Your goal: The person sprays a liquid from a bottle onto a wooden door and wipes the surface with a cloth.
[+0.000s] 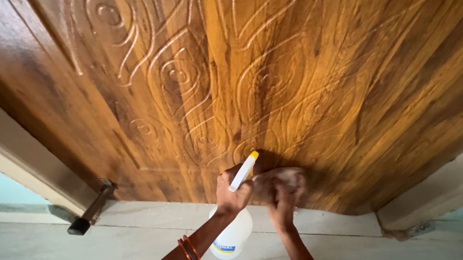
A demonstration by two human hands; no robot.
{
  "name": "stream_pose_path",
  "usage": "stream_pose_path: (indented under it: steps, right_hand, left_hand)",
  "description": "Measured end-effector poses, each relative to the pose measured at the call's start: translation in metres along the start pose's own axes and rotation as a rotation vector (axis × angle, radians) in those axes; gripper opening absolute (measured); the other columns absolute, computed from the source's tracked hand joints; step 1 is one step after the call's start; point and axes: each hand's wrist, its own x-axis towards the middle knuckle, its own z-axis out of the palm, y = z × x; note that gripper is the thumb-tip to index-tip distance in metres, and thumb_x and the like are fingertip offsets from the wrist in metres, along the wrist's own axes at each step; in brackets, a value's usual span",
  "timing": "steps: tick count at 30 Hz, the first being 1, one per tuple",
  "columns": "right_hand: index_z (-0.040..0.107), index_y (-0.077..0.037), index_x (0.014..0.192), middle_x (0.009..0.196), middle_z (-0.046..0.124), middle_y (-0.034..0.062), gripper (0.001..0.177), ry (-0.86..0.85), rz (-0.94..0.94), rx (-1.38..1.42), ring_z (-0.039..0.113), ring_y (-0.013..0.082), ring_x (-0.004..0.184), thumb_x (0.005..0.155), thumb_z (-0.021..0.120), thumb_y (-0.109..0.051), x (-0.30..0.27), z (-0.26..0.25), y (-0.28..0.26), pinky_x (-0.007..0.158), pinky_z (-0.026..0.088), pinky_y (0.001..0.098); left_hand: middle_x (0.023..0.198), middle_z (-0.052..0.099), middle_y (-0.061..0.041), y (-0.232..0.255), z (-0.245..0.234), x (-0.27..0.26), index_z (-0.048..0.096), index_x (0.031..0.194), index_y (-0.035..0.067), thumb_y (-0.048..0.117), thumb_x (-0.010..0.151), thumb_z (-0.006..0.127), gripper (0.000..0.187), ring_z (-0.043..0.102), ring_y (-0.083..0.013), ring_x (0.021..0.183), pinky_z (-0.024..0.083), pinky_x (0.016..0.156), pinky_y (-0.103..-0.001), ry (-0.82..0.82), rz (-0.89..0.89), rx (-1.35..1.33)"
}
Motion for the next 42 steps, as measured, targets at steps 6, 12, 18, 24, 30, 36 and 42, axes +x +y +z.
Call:
stream_pose_path:
  steps: [6, 12, 18, 24, 30, 36, 42]
  right_hand:
    - [0.058, -0.008, 0.110, 0.097, 0.061, 0.0017, 0.036, 0.097, 0.137, 0.210, 0.062, 0.0160, 0.086, 0.083, 0.058, 0.015, 0.019, -0.009, 0.043, 0.085, 0.048, 0.0344]
    - [0.053, -0.009, 0.124, 0.102, 0.051, -0.0021, 0.051, 0.596, 0.476, 0.767, 0.049, 0.0071, 0.082, 0.084, 0.044, 0.022, 0.061, -0.023, 0.068, 0.065, 0.045, 0.0222]
    - [0.059, -0.005, 0.125, 0.113, 0.062, 0.0074, 0.050, 0.234, 0.440, 0.350, 0.061, 0.0150, 0.090, 0.079, 0.053, 0.014, 0.016, 0.009, 0.019, 0.069, 0.052, 0.0277]
    - [0.071, -0.003, 0.105, 0.140, 0.026, 0.0312, 0.050, -0.055, 0.060, -0.035, 0.032, 0.0491, 0.128, 0.059, 0.062, 0.014, 0.051, 0.006, -0.064, 0.105, 0.036, 0.0534]
    - [0.072, -0.009, 0.113, 0.149, 0.028, 0.0241, 0.024, 0.156, -0.132, 0.057, 0.037, 0.0415, 0.141, 0.091, 0.070, 0.001, 0.122, 0.002, -0.081, 0.118, 0.039, 0.0481]
    - [0.062, -0.026, 0.126, 0.153, 0.027, 0.0137, 0.039, -0.160, -0.403, -0.214, 0.034, 0.0359, 0.141, 0.091, 0.071, -0.014, 0.058, 0.024, -0.046, 0.114, 0.029, 0.0536]
    - [0.044, -0.047, 0.150, 0.164, 0.024, -0.0010, 0.071, -0.718, -0.678, -0.666, 0.029, 0.0293, 0.146, 0.087, 0.062, -0.021, -0.051, 0.044, 0.020, 0.114, 0.015, 0.0593]
  left_hand:
    - [0.056, 0.044, -0.010, 0.006, -0.023, 0.005, 0.053, 0.073, 0.003, 0.010, 0.069, 0.058, 0.009, 0.041, -0.0214, 0.050, 0.042, 0.049, -0.037, 0.014, -0.059, -0.050]
    - [0.055, 0.041, -0.007, 0.009, -0.042, 0.005, 0.052, 0.071, 0.002, 0.009, 0.069, 0.058, 0.009, 0.039, -0.0124, 0.052, 0.039, 0.046, -0.037, 0.054, -0.103, -0.100]
    - [0.059, 0.043, -0.007, 0.014, -0.053, 0.006, 0.058, 0.079, 0.004, 0.009, 0.068, 0.058, 0.011, 0.034, -0.0170, 0.053, 0.042, 0.050, -0.035, 0.130, 0.039, 0.010]
    - [0.057, 0.039, -0.010, 0.023, -0.066, 0.006, 0.051, 0.074, 0.000, 0.008, 0.068, 0.056, 0.011, 0.035, -0.0154, 0.053, 0.040, 0.048, -0.035, 0.126, -0.056, -0.106]
    - [0.052, 0.047, -0.008, 0.021, -0.081, 0.002, 0.061, 0.082, 0.005, 0.008, 0.069, 0.051, 0.017, 0.046, -0.0141, 0.046, 0.041, 0.047, -0.035, 0.095, -0.195, -0.219]
    - [0.059, 0.045, -0.009, -0.016, -0.094, 0.003, 0.058, 0.080, -0.002, 0.006, 0.070, 0.059, 0.012, 0.040, -0.0177, 0.053, 0.043, 0.050, -0.034, 0.186, -0.053, 0.054]
    - [0.053, 0.048, -0.007, -0.006, -0.125, 0.003, 0.070, 0.093, 0.005, 0.005, 0.067, 0.053, 0.031, 0.048, -0.0148, 0.045, 0.044, 0.049, -0.032, 0.178, -0.183, -0.017]
